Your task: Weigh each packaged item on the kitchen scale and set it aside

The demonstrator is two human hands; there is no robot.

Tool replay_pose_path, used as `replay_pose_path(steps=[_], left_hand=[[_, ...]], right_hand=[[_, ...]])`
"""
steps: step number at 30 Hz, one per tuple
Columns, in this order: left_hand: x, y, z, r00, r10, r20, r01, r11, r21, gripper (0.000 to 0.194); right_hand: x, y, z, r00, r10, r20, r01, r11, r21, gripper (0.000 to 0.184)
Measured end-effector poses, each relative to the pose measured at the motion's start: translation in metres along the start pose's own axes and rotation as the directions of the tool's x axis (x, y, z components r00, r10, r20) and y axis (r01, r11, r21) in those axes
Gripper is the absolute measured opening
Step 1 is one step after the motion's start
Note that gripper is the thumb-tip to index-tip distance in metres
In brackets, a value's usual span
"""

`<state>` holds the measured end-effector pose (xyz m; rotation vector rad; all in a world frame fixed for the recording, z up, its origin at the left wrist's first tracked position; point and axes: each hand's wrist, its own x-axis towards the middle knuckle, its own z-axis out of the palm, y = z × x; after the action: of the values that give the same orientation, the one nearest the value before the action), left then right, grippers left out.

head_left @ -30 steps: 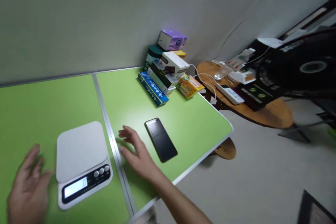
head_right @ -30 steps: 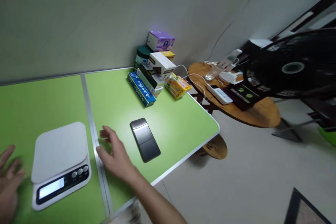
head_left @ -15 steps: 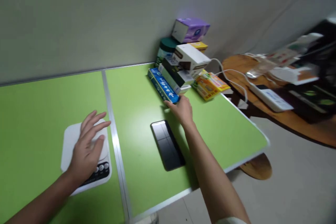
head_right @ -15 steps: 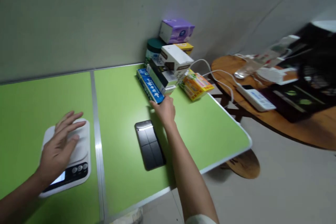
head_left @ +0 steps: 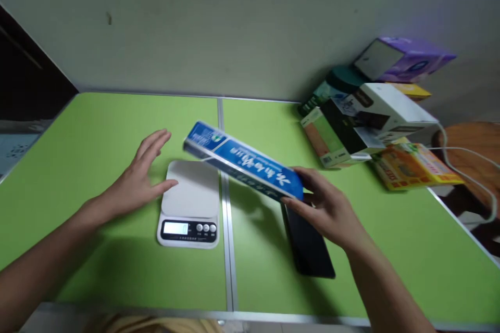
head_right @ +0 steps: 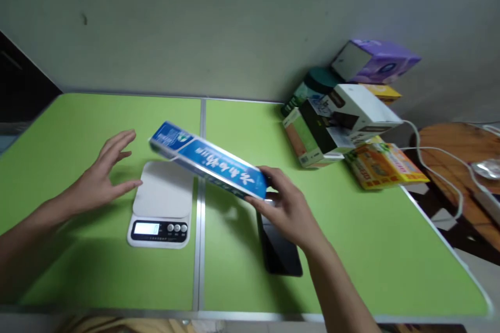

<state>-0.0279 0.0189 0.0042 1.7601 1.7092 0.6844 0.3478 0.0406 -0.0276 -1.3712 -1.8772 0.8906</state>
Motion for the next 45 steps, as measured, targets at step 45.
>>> replay_pose_path(steps=[45], left_hand=[[0.113, -0.224, -0.093, 0.705, -0.316, -0.635, 0.092, 0.928, -0.36, 0.049]], right_hand=[[0.267, -0.091, 0.258, 0.927, -0.235, 0.291, 0.275, 0.956, -0.105, 0.06]])
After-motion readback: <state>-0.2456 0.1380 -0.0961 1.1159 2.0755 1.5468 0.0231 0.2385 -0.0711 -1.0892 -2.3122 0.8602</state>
